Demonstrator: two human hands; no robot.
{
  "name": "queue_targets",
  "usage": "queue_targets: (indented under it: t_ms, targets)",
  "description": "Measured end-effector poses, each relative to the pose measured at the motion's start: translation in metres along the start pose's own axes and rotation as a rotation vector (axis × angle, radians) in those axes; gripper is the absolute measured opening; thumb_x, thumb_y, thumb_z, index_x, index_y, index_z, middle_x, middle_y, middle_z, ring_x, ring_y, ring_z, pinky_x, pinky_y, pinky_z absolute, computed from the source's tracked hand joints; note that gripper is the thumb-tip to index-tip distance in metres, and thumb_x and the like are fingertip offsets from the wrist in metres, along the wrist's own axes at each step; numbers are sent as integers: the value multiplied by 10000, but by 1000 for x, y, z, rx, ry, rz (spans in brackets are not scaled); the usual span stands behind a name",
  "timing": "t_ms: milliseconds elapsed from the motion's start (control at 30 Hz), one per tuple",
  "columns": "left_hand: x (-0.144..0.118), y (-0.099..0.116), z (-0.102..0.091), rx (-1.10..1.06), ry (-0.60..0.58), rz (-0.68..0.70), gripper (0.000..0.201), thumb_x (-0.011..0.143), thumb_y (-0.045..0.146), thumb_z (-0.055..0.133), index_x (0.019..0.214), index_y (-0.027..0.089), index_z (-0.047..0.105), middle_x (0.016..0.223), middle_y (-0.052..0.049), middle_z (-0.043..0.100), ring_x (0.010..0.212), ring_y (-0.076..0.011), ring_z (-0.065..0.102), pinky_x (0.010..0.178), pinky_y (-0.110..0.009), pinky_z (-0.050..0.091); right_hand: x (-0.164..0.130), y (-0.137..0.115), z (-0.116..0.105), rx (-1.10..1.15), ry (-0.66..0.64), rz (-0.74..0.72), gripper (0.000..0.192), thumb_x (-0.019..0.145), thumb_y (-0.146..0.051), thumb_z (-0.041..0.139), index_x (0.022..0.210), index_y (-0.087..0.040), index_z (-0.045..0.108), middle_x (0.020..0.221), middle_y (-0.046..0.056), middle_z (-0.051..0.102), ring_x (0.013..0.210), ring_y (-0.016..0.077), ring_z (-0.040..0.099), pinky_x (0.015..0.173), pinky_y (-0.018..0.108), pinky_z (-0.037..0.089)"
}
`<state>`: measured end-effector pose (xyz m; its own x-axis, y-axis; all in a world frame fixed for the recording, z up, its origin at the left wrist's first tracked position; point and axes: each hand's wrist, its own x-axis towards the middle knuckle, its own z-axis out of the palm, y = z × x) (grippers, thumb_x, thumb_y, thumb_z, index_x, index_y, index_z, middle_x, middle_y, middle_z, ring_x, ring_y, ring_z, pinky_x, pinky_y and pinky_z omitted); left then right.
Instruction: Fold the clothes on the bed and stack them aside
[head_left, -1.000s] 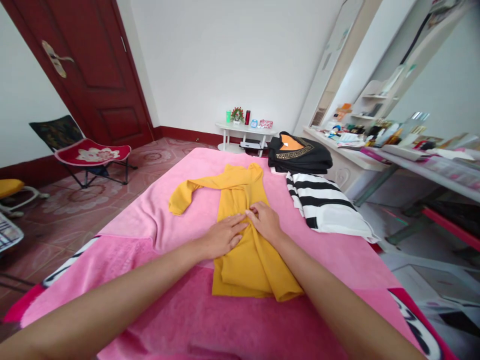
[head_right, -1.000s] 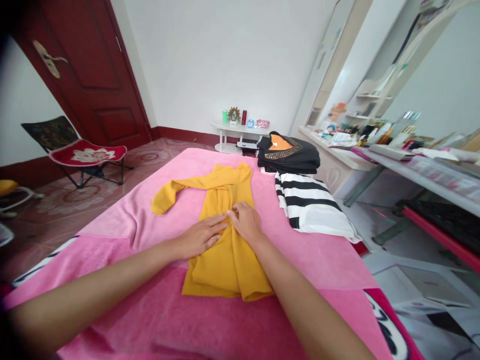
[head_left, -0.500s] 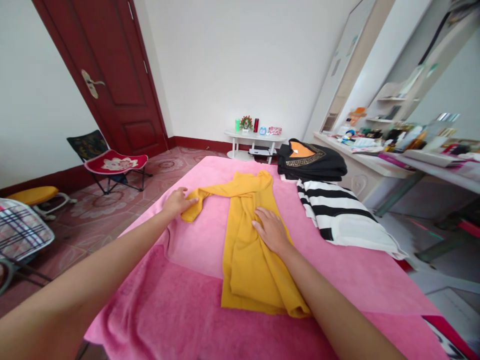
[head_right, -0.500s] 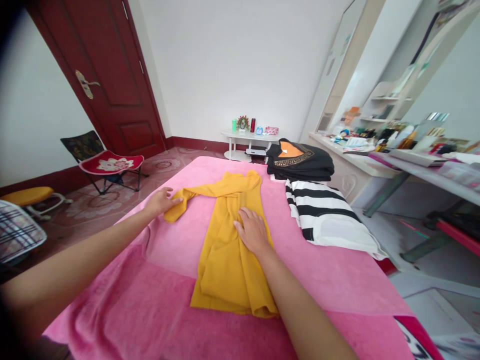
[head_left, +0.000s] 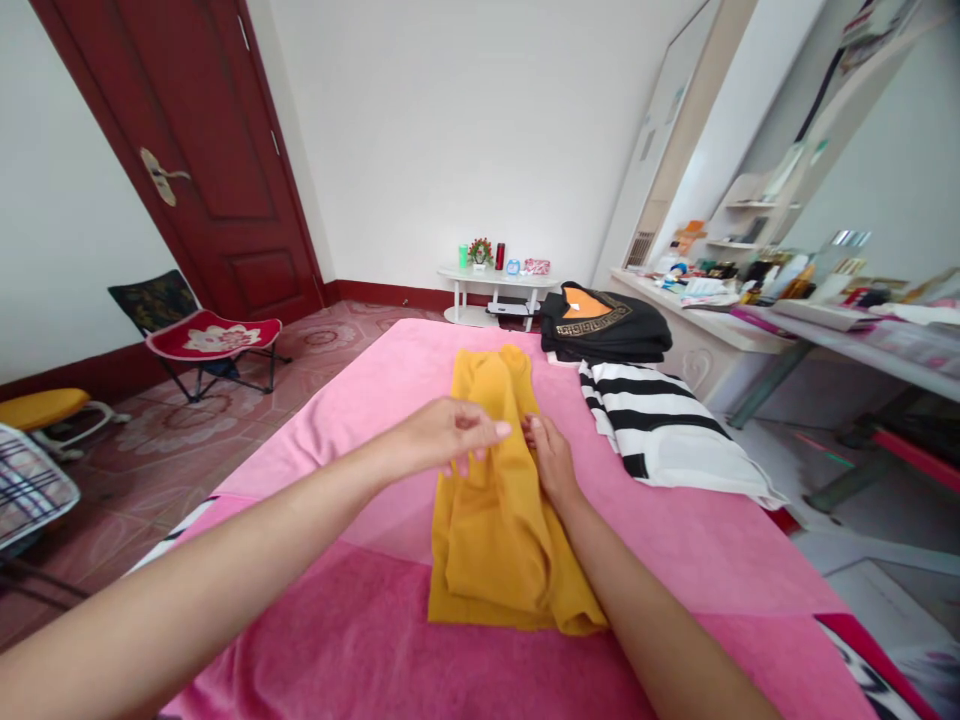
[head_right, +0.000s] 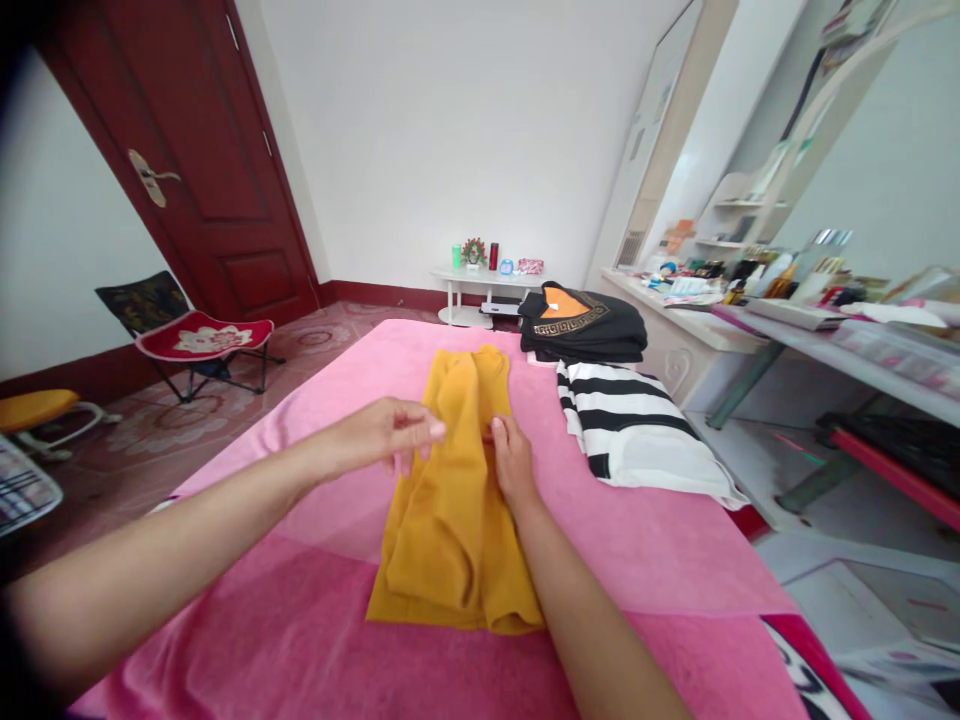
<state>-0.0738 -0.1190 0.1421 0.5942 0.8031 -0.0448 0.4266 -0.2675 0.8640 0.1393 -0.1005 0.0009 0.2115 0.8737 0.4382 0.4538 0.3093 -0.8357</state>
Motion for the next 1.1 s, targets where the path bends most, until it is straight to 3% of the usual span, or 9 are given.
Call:
queue_targets:
  t_ms: [67,267,433,567,633,767,933,1000,1100]
  targets:
    - [3,-16,26,-23,-48,-60,421,749,571,565,739,151,596,644,0,597,494,-112,559,440,-207,421,0,1,-5,44,23,20,459,926,-523,283,972,-199,603,913,58,667,840,198,595,781,323,478]
    - [36,-68,55,48,194,9,232,777,370,584,848,154,629,730,-1,631,597,-122,590,523,-218,456,4,7,-6,54,-10,12,403,883,-499,409,948,-173,637,934,70,684,878,209,612,800,323,470]
    - [44,-66,67,301,257,195,133,769,260,586,847,183,660,821,-8,672,749,-148,612,702,-249,469,6,18,-1,157,-19,63,376,823,-463,519,1016,-151,603,944,91,689,881,214,636,805,341,492]
    - [41,-67,80,536,230,154,320,734,300,641,1048,237,633,926,-25,658,802,-184,622,711,-277,470,7,21,-2,218,-14,114,411,781,-457,569,1039,-138,580,896,86,689,843,212,643,786,344,501]
    - [42,-71,83,602,213,115,288,727,306,650,1007,241,642,931,-33,650,817,-198,624,699,-282,465,7,18,-4,222,-32,152,430,764,-471,579,1031,-134,586,855,76,690,822,216,643,775,352,503]
    - [47,-84,80,526,164,73,68,754,241,605,787,197,646,771,-7,648,718,-161,608,634,-243,436,4,0,-15,282,-170,276,419,692,-461,657,958,-140,616,851,63,703,827,228,651,795,362,503]
    - [43,-90,72,378,191,95,82,761,209,583,800,186,652,721,12,629,662,-138,583,605,-226,423,-15,-35,-43,427,-531,539,442,637,-378,735,1001,-145,643,948,76,715,886,251,666,834,384,508]
    - [38,-83,70,397,293,138,117,756,205,593,848,192,664,815,-9,634,754,-154,592,682,-242,440,-23,-47,-53,410,-630,538,494,644,-356,735,1078,-146,628,1024,85,700,933,255,655,868,395,496]
    - [36,-67,68,362,392,192,170,793,291,585,891,184,674,924,-41,640,839,-172,592,759,-259,442,-32,-66,-58,245,-566,396,522,651,-354,731,1121,-158,612,1092,83,672,988,260,622,902,407,471]
